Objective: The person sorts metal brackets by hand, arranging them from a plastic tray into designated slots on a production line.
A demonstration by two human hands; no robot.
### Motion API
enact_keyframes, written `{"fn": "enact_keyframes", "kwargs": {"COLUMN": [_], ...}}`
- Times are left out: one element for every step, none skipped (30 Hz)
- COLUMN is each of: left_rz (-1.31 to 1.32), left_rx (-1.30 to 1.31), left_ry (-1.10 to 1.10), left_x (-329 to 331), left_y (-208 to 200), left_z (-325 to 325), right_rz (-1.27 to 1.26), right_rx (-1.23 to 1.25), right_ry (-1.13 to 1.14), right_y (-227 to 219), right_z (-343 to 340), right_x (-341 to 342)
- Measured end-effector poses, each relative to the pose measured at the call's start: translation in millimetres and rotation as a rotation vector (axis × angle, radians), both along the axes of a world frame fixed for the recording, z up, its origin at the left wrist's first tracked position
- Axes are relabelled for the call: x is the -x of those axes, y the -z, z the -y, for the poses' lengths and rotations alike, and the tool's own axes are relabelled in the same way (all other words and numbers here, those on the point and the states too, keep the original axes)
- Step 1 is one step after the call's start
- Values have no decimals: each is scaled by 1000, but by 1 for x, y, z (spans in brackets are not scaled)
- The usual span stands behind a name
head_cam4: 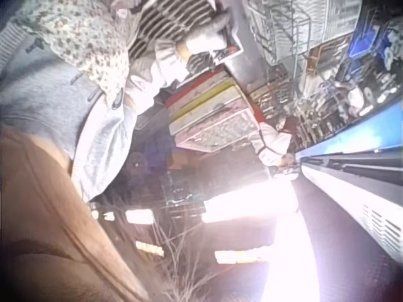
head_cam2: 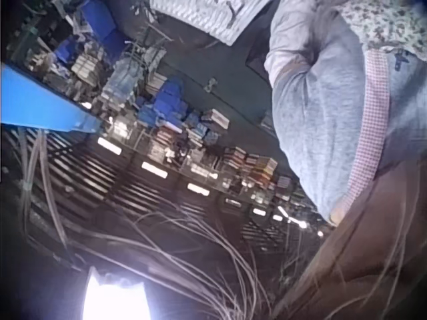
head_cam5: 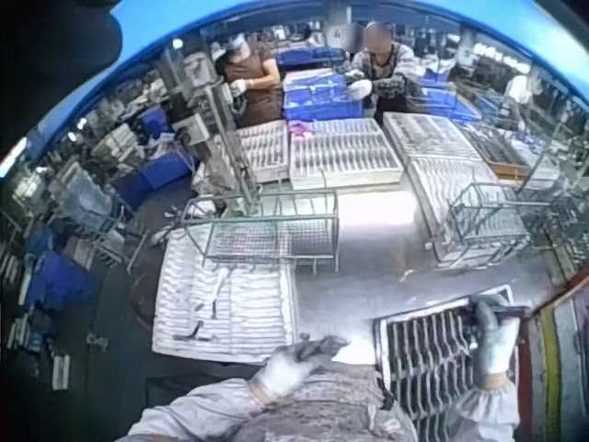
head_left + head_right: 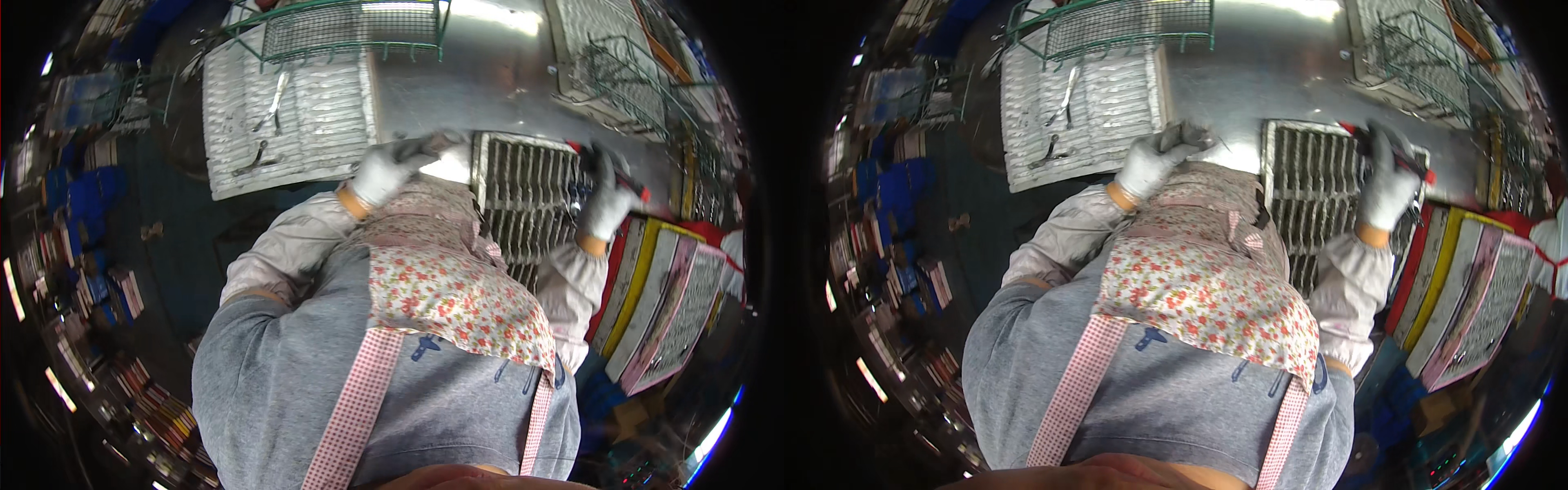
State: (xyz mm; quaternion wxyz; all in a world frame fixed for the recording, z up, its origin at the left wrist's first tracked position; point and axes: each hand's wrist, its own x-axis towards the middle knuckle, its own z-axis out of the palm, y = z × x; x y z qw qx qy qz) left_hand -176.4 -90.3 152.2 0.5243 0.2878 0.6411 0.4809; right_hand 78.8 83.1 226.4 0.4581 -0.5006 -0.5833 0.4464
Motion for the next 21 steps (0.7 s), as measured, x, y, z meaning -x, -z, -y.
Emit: {"fn": "enact_keyframes", "kwargs": {"left_rz": [-77,-336,-402,-220,-195,-243,-210,-175,-179,-288,-394,-568,-735,-179,-108,-493,-270,-46,145,334,452], "left_rx": [158,224,376,296,408,566,634,696,689,752,812,923,812,828,584,778,717,670,602,538,513], "left_ry": [-14,2,21,-118,-147,-78,-90,-101,-77,-94,-97,-11,28,-330,-491,-243,-274,-300,-262,-239,-225], "left_x": [18,40,56,71,98,103,114,129,143,158,170,168,205,190,207,233,230,224,200,169,154], "left_y": [2,32,36,61,104,89,98,116,139,160,174,170,191,191,202,200,197,190,173,147,133], "left_z": [10,30,40,58,82,73,76,80,80,76,69,43,57,39,53,50,46,46,41,32,30], "right_rz": [81,137,178,158,164,191,189,290,394,455,470,815,577,556,481,637,609,577,746,900,998], "right_rx": [37,38,25,85,95,121,127,201,274,347,319,423,324,351,303,43,69,95,213,333,363], "right_ry": [72,39,50,79,53,70,76,77,97,75,14,41,-59,-90,-208,-257,-251,-247,-230,-225,-136], "right_y": [10,25,23,33,46,62,70,74,80,98,88,114,109,127,139,137,157,181,195,203,204], "right_z": [-2,-6,3,3,1,4,4,3,3,-3,1,-1,-1,6,7,14,23,35,47,53,54], "right_x": [-15,-32,-44,-54,-65,-84,-88,-88,-94,-102,-80,-99,-65,-66,-56,-46,-53,-65,-78,-90,-93]}}
